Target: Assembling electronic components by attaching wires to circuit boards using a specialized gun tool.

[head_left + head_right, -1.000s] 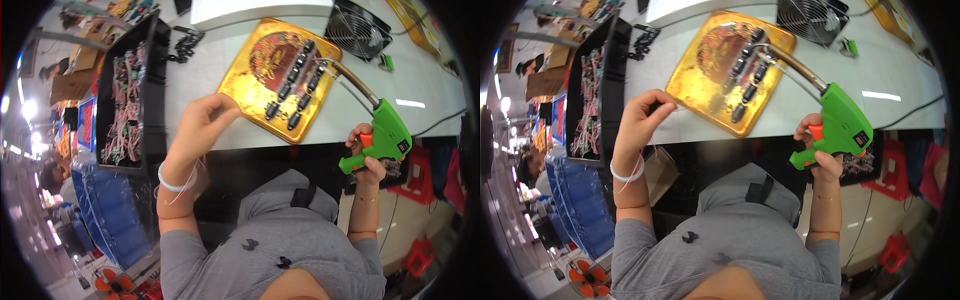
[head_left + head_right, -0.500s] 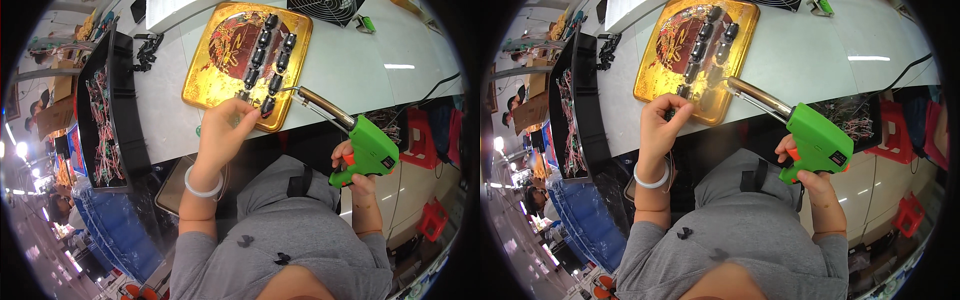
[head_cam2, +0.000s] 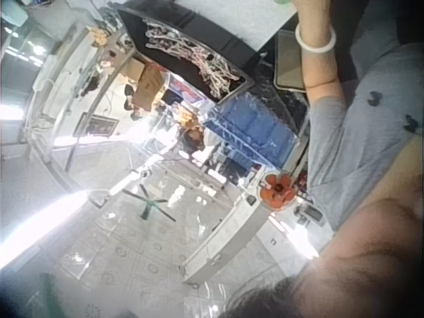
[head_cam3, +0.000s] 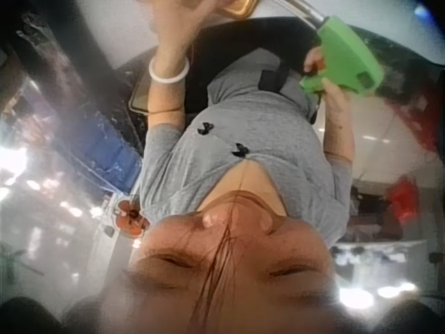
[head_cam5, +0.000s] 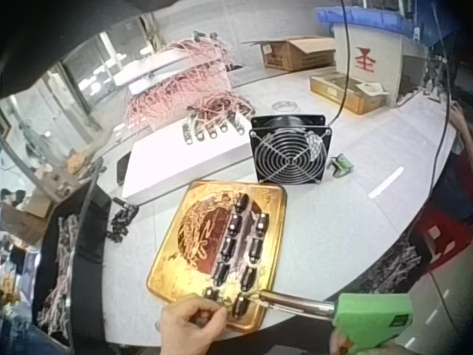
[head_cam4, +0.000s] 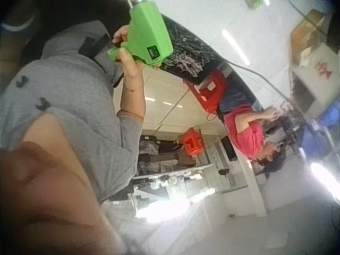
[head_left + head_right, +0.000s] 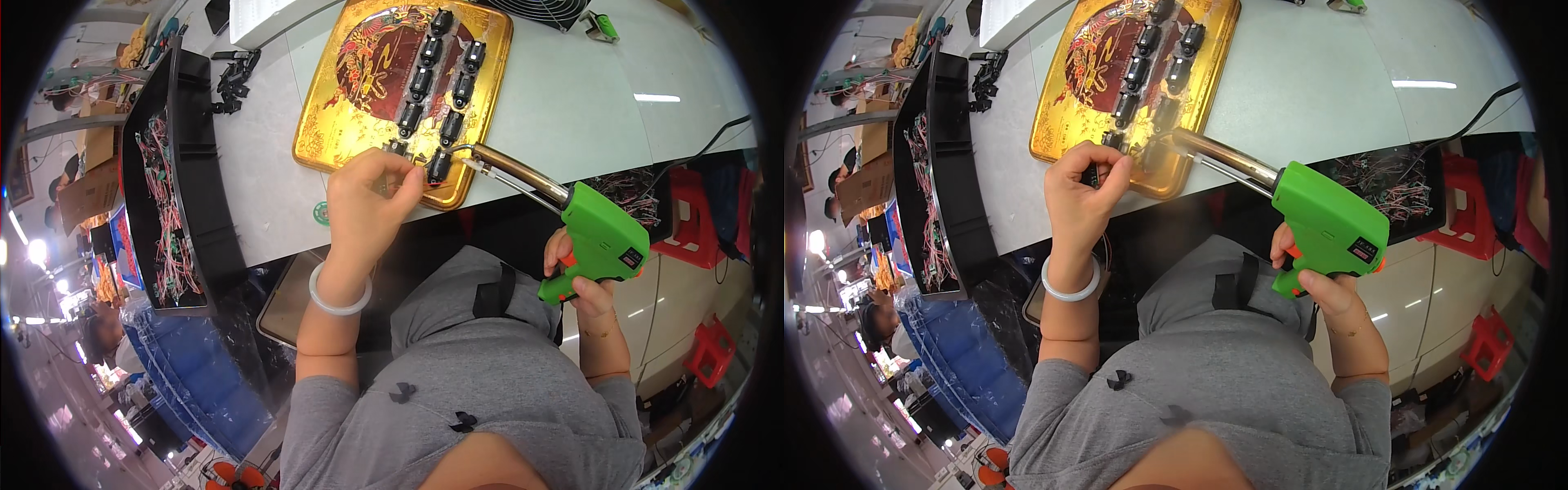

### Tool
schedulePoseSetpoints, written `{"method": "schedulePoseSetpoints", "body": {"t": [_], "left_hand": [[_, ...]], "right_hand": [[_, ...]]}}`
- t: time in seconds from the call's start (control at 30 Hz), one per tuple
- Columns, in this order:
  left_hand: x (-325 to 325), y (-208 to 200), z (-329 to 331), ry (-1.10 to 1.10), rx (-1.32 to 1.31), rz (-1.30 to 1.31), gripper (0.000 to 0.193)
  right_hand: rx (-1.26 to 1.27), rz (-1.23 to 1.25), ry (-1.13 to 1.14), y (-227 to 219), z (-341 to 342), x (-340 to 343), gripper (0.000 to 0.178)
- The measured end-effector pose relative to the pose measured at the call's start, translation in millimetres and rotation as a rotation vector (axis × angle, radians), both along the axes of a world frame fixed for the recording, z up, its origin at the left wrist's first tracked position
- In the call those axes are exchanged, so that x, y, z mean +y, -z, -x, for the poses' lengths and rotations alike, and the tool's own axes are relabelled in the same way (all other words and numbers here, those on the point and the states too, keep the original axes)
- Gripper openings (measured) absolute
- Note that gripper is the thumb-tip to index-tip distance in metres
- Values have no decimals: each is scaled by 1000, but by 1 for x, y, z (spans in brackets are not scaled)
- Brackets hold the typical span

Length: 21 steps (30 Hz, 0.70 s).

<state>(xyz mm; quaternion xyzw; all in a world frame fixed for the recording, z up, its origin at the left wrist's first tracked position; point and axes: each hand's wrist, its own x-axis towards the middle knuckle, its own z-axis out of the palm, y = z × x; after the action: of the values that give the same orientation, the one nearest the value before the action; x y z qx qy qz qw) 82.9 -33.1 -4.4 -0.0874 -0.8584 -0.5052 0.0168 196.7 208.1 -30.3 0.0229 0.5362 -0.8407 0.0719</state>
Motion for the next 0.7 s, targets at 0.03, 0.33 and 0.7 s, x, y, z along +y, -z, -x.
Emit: {"method": "schedulePoseSetpoints", "body": {"t": [0.03,0.33,0.7], "left_hand": [[0,0,0,1,-2,1,7],[1,1,-2,18,30,29,7],[0,1,-1,31,64,40,7]], "right_hand": [[-8,1,19,1,0,-1,39],[1,45,2,5,1,-1,30],[-2,47,14,8,1,-3,29]]}}
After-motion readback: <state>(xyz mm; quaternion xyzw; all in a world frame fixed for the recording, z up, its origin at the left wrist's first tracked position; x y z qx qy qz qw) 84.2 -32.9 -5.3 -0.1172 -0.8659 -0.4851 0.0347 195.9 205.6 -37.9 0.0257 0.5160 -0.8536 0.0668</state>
